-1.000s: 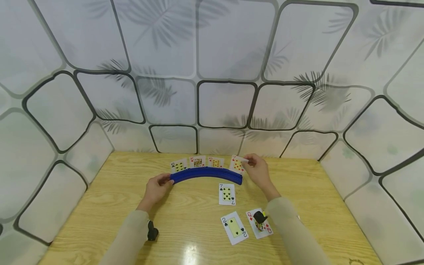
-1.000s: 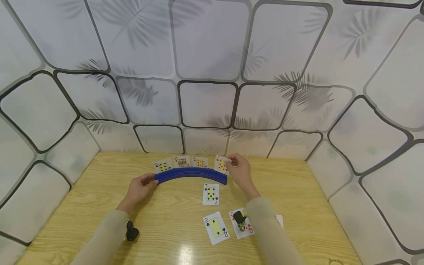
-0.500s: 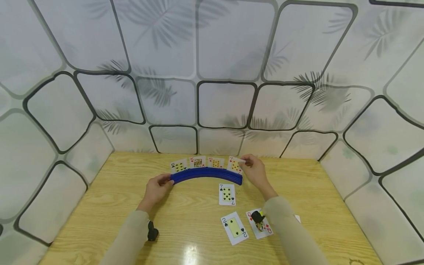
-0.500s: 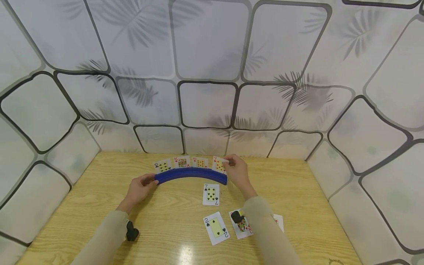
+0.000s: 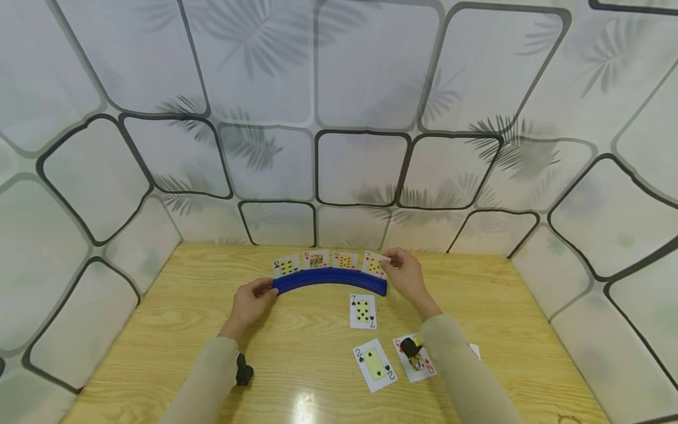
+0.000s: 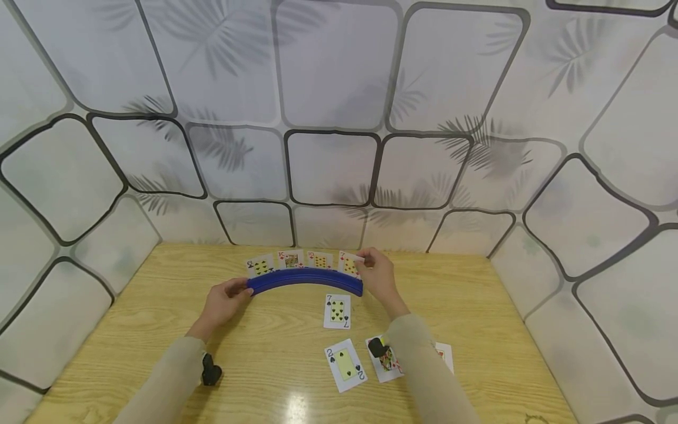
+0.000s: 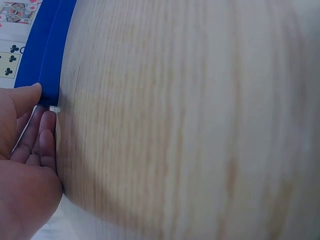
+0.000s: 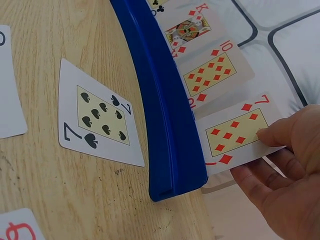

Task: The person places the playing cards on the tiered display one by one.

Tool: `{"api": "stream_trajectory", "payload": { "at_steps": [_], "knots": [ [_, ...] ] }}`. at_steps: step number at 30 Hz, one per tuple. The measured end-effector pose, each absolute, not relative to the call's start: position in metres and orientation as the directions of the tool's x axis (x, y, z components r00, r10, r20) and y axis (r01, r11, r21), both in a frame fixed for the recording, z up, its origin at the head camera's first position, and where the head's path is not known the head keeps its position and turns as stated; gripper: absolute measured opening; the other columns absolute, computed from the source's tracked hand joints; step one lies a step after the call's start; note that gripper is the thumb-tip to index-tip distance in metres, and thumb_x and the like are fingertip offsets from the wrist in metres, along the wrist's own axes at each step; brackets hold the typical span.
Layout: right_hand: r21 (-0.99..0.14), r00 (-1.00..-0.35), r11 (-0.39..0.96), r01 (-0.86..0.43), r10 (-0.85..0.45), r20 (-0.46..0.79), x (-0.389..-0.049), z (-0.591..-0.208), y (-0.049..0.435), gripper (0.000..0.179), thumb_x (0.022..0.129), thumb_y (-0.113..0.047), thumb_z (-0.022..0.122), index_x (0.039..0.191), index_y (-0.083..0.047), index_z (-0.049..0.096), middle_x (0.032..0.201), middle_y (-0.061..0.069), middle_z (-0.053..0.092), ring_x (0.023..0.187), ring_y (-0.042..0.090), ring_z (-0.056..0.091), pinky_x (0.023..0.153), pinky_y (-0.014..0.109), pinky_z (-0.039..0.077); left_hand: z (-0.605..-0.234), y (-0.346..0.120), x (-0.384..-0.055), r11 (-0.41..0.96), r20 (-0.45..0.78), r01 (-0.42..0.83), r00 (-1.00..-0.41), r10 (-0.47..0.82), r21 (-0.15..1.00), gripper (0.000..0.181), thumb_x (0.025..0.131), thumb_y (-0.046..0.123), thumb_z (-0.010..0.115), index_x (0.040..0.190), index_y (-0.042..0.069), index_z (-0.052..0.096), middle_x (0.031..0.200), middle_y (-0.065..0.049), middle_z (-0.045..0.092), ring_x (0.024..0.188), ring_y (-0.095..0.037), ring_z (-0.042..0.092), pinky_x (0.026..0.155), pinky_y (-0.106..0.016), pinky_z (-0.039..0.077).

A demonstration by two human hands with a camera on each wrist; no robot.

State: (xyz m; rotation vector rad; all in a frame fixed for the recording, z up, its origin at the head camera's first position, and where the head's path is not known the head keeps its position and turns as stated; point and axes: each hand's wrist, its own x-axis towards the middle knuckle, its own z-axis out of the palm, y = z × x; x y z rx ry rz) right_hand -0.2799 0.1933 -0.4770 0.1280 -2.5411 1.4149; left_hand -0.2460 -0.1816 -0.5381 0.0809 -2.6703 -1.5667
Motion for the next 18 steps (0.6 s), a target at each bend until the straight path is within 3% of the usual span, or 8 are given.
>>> {"api": "stream_trajectory", "payload": {
  "at_steps": [18],
  "knots": [
    [-0.826,-0.976,0.535,-0.176,0.015,0.218,-0.2788,-0.4813,0.1936,0.018,0.099,-0.007,0.072,0.115,0.001,0.07,0.11,0.02,0.074,0.104,0.034,0.07,0.094,0.047,0.057,-0.5389,-0.1814,-0.2466,0.484,0.019,-0.017,-0.997,-0.07,0.875,0.035,0.101,0.009,0.069,0.133,-0.005,0.068,0.117,-0.022,0.074,0.105,-0.029,0.068,0.083,-0.022,0.051]
  ]
}}
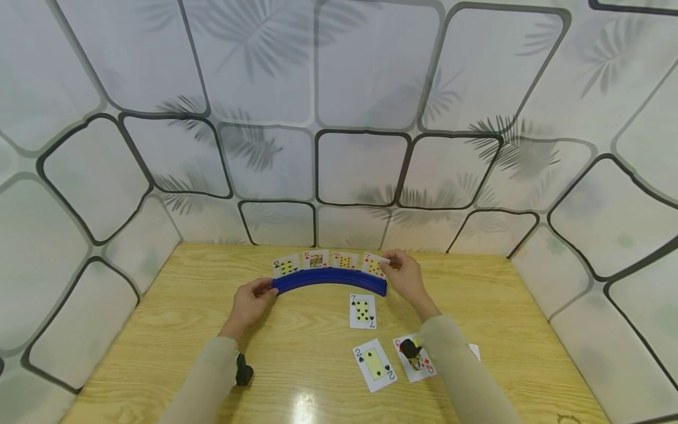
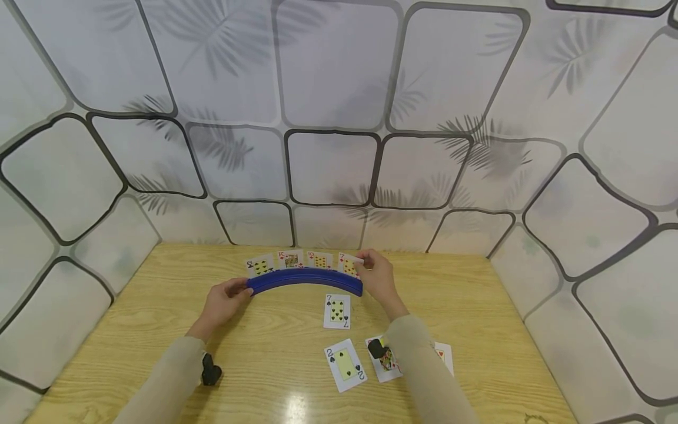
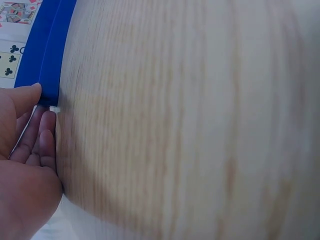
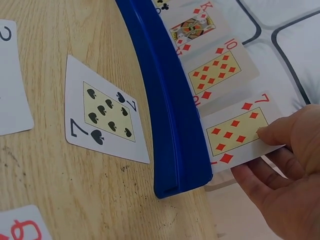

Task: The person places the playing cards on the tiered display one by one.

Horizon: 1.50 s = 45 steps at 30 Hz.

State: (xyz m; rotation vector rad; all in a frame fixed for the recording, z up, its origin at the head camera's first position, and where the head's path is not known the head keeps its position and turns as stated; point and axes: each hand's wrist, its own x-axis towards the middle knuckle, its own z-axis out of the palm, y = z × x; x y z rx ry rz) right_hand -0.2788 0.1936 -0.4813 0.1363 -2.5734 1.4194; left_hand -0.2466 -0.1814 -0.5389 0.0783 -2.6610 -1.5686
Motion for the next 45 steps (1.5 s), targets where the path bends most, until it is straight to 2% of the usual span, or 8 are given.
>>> {"api": "stream_trajectory", "payload": {
  "at_steps": [11,15,19,31,38,41,45],
  "knots": [
    [-0.87,-0.983,0.467,-0.155,0.015,0.183,-0.273,-0.481,0.198,0.03,0.096,-0.006,0.074,0.125,0.0,0.068,0.122,0.02,0.072,0.113,0.033,0.069,0.101,0.044,0.057,-0.536,-0.18,-0.245,0.48,0.008,-0.029,-0.997,-0.076,0.877,0.035,0.101,0.009,0.069,0.133,-0.006,0.068,0.118,-0.023,0.074,0.107,-0.031,0.068,0.084,-0.023,0.051],
    [-0.869,-0.983,0.468,-0.162,-0.001,0.183,-0.269,-0.481,0.2,0.035,0.096,-0.007,0.075,0.129,0.0,0.067,0.122,0.021,0.072,0.112,0.032,0.069,0.1,0.04,0.057,-0.535,-0.18,-0.244,0.478,0.001,-0.037,-0.997,-0.08,0.877,0.035,0.101,0.01,0.068,0.133,-0.006,0.068,0.118,-0.023,0.073,0.107,-0.032,0.067,0.084,-0.024,0.051],
    [-0.867,-0.985,0.472,-0.161,-0.017,0.173,-0.264,-0.481,0.202,0.038,0.096,-0.008,0.075,0.132,-0.002,0.065,0.121,0.02,0.072,0.112,0.032,0.068,0.101,0.043,0.056,-0.536,-0.18,-0.244,0.482,0.002,-0.035,-0.997,-0.076,0.876,0.035,0.101,0.01,0.068,0.133,-0.006,0.068,0.118,-0.023,0.073,0.106,-0.031,0.067,0.084,-0.025,0.051],
    [-0.875,-0.989,0.472,-0.107,0.042,0.144,-0.244,-0.488,0.203,0.044,0.096,-0.019,0.079,0.133,-0.002,0.064,0.122,0.017,0.07,0.114,0.03,0.066,0.099,0.036,0.056,-0.534,-0.18,-0.244,0.481,0.009,-0.029,-0.997,-0.078,0.876,0.035,0.101,0.01,0.069,0.133,-0.004,0.069,0.117,-0.021,0.074,0.105,-0.028,0.067,0.082,-0.021,0.051],
    [-0.868,-0.992,0.49,-0.081,0.048,0.119,-0.232,-0.498,0.202,0.035,0.094,-0.02,0.081,0.121,-0.002,0.067,0.117,0.017,0.071,0.11,0.028,0.068,0.092,0.025,0.055,-0.535,-0.181,-0.243,0.481,0.006,-0.028,-0.998,-0.07,0.876,0.036,0.102,0.01,0.068,0.134,-0.005,0.068,0.119,-0.023,0.073,0.107,-0.031,0.067,0.083,-0.021,0.051],
    [-0.85,-0.994,0.521,-0.083,0.017,0.107,-0.229,-0.502,0.201,0.036,0.094,-0.019,0.081,0.123,-0.001,0.068,0.118,0.017,0.072,0.11,0.028,0.068,0.092,0.029,0.055,-0.535,-0.18,-0.243,0.482,0.004,-0.032,-0.997,-0.074,0.876,0.036,0.102,0.011,0.069,0.134,-0.005,0.068,0.119,-0.022,0.073,0.106,-0.029,0.067,0.083,-0.022,0.051],
    [-0.817,-0.996,0.569,-0.092,-0.037,0.086,-0.225,-0.507,0.198,0.041,0.094,-0.02,0.081,0.128,-0.002,0.068,0.123,0.017,0.072,0.111,0.029,0.067,0.096,0.041,0.056,-0.536,-0.18,-0.244,0.488,0.014,-0.024,-0.997,-0.074,0.872,0.035,0.101,0.011,0.069,0.133,-0.004,0.069,0.118,-0.021,0.074,0.105,-0.028,0.068,0.084,-0.023,0.052]
  ]
}}
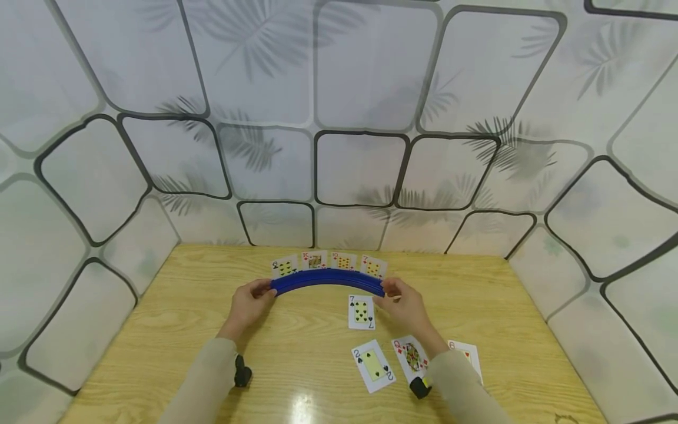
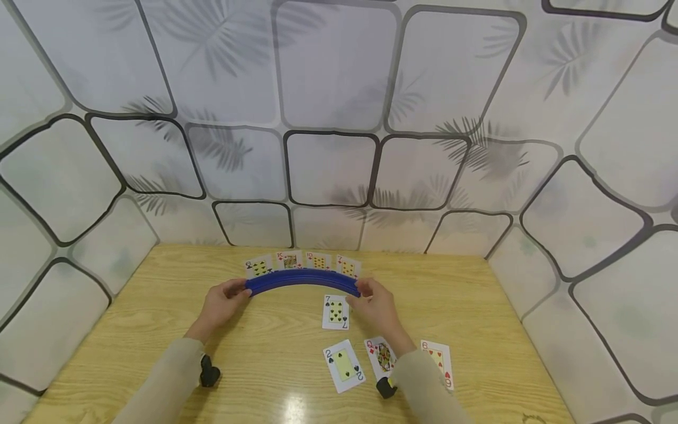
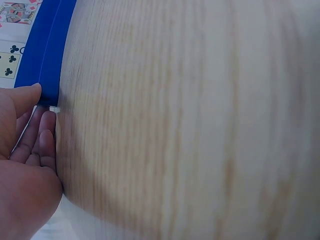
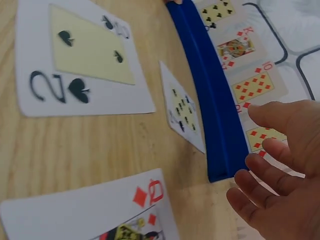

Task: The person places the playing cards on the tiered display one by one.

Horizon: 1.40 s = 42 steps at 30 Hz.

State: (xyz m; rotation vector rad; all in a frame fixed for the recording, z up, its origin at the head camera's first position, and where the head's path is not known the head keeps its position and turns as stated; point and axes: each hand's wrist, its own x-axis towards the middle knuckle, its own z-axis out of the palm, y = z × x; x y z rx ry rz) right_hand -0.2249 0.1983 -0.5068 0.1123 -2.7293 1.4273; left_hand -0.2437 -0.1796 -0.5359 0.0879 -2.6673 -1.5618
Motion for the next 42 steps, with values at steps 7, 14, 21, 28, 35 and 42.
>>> {"api": "stream_trajectory", "payload": {
  "at_steps": [7,14,21,28,35,42],
  "knots": [
    [-0.729,-0.992,0.676,-0.112,-0.125,0.037,-0.22,-0.514,0.195,0.055,0.089,-0.024,0.086,0.136,-0.004,0.067,0.129,0.015,0.068,0.115,0.031,0.063,0.099,0.051,0.055,-0.536,-0.181,-0.244,0.489,0.02,-0.015,-0.998,-0.066,0.872,0.035,0.101,0.01,0.069,0.133,-0.004,0.069,0.119,-0.022,0.074,0.107,-0.031,0.068,0.083,-0.021,0.051],
    [-0.589,-0.98,0.79,-0.172,-0.2,0.018,-0.221,-0.52,0.19,0.067,0.085,-0.035,0.089,0.14,-0.005,0.065,0.121,0.013,0.063,0.101,0.023,0.057,0.09,0.046,0.053,-0.537,-0.181,-0.244,0.496,0.019,-0.015,-0.998,-0.064,0.868,0.035,0.102,0.01,0.068,0.133,-0.005,0.068,0.119,-0.022,0.074,0.108,-0.032,0.068,0.086,-0.025,0.052],
    [-0.498,-0.976,0.849,-0.178,-0.217,-0.022,-0.22,-0.523,0.185,0.081,0.083,-0.043,0.09,0.146,-0.002,0.06,0.12,0.015,0.064,0.099,0.023,0.057,0.091,0.046,0.054,-0.538,-0.181,-0.246,0.495,0.022,-0.013,-0.998,-0.067,0.869,0.035,0.101,0.01,0.069,0.132,-0.005,0.069,0.118,-0.022,0.074,0.107,-0.031,0.068,0.084,-0.023,0.052],
    [-0.48,-0.973,0.864,-0.153,-0.216,-0.078,-0.22,-0.524,0.185,0.088,0.081,-0.048,0.09,0.15,-0.004,0.057,0.123,0.017,0.064,0.103,0.025,0.06,0.094,0.049,0.055,-0.539,-0.181,-0.247,0.491,0.023,-0.013,-0.997,-0.067,0.871,0.035,0.101,0.01,0.07,0.133,-0.005,0.069,0.118,-0.022,0.074,0.106,-0.031,0.068,0.086,-0.028,0.054],
    [-0.489,-0.972,0.86,-0.149,-0.218,-0.087,-0.222,-0.522,0.185,0.086,0.08,-0.047,0.091,0.148,-0.006,0.059,0.121,0.014,0.063,0.1,0.023,0.058,0.094,0.049,0.054,-0.539,-0.18,-0.246,0.493,0.044,0.003,-0.996,-0.072,0.87,0.034,0.1,0.01,0.07,0.131,-0.006,0.069,0.115,-0.022,0.074,0.101,-0.027,0.068,0.084,-0.028,0.055],
    [-0.543,-0.973,0.829,-0.136,-0.213,-0.083,-0.225,-0.52,0.182,0.077,0.076,-0.04,0.096,0.137,-0.006,0.062,0.11,0.007,0.06,0.093,0.02,0.055,0.084,0.041,0.052,-0.538,-0.18,-0.246,0.489,0.019,-0.018,-0.997,-0.071,0.872,0.034,0.101,0.009,0.069,0.132,-0.005,0.069,0.118,-0.022,0.074,0.106,-0.031,0.068,0.085,-0.026,0.054]
  ]
}}
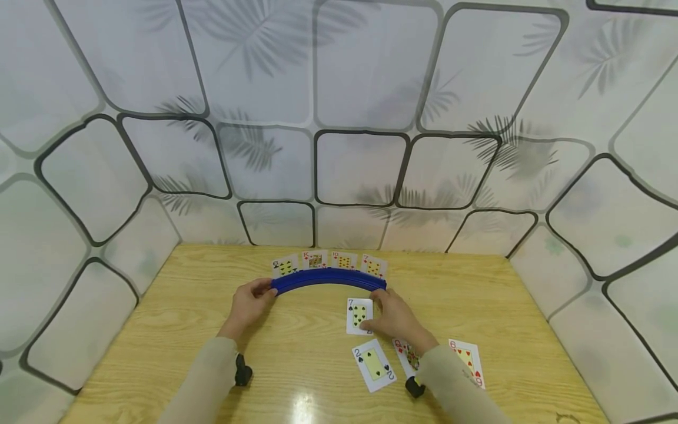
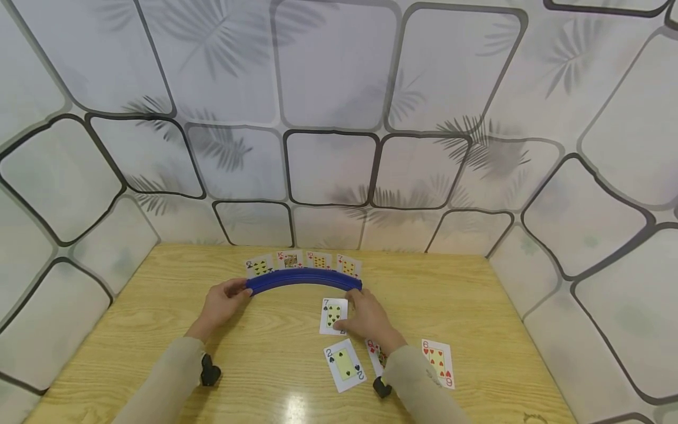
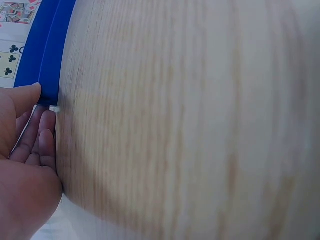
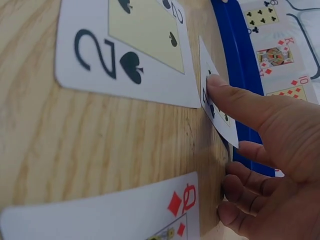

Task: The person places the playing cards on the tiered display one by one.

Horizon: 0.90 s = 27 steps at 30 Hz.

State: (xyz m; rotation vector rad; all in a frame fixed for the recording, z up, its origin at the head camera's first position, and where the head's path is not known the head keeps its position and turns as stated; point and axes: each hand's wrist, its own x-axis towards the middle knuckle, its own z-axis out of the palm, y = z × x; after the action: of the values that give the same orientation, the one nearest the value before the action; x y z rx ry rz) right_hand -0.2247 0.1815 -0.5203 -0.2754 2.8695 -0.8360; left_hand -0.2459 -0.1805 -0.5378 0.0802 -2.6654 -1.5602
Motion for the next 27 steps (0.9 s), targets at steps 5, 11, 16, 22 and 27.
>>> {"api": "stream_trajectory", "payload": {
  "at_steps": [5,11,16,22,27],
  "knots": [
    [-0.586,-0.976,0.805,-0.092,-0.189,-0.106,-0.225,-0.518,0.177,0.074,0.075,-0.033,0.098,0.133,-0.009,0.059,0.11,0.006,0.06,0.092,0.02,0.055,0.082,0.039,0.051,-0.543,-0.182,-0.249,0.494,0.013,-0.025,-0.997,-0.073,0.869,0.034,0.102,0.011,0.069,0.132,-0.003,0.069,0.118,-0.02,0.074,0.105,-0.028,0.067,0.082,-0.021,0.051],
    [-0.644,-0.973,0.757,-0.114,-0.215,-0.081,-0.226,-0.519,0.176,0.072,0.077,-0.021,0.097,0.133,-0.005,0.056,0.098,0.004,0.06,0.084,0.017,0.054,0.075,0.032,0.048,-0.545,-0.183,-0.251,0.489,0.018,-0.02,-0.997,-0.073,0.872,0.034,0.102,0.012,0.069,0.132,-0.004,0.069,0.118,-0.02,0.074,0.105,-0.028,0.067,0.083,-0.023,0.051],
    [-0.699,-0.968,0.694,-0.174,-0.249,-0.007,-0.227,-0.52,0.175,0.05,0.086,-0.005,0.086,0.126,-0.004,0.056,0.09,0.003,0.06,0.076,0.014,0.051,0.068,0.026,0.043,-0.546,-0.183,-0.252,0.488,0.013,-0.025,-0.997,-0.075,0.873,0.035,0.102,0.011,0.069,0.133,-0.004,0.069,0.118,-0.021,0.074,0.105,-0.029,0.067,0.083,-0.023,0.051],
    [-0.734,-0.967,0.642,-0.222,-0.24,0.083,-0.231,-0.52,0.172,0.031,0.095,0.002,0.073,0.121,-0.006,0.06,0.092,0.002,0.065,0.082,0.012,0.059,0.075,0.027,0.051,-0.544,-0.183,-0.251,0.484,0.007,-0.032,-0.997,-0.077,0.874,0.034,0.102,0.011,0.068,0.133,-0.004,0.069,0.118,-0.02,0.074,0.106,-0.029,0.067,0.083,-0.022,0.051],
    [-0.785,-0.958,0.569,-0.246,-0.265,0.109,-0.234,-0.517,0.167,0.029,0.098,0.001,0.07,0.125,-0.004,0.06,0.096,0.007,0.068,0.087,0.013,0.064,0.078,0.026,0.054,-0.542,-0.183,-0.25,0.473,0.004,-0.031,-0.997,-0.074,0.881,0.033,0.101,0.01,0.068,0.132,-0.003,0.07,0.119,-0.02,0.074,0.106,-0.028,0.067,0.082,-0.019,0.051]
  ]
}}
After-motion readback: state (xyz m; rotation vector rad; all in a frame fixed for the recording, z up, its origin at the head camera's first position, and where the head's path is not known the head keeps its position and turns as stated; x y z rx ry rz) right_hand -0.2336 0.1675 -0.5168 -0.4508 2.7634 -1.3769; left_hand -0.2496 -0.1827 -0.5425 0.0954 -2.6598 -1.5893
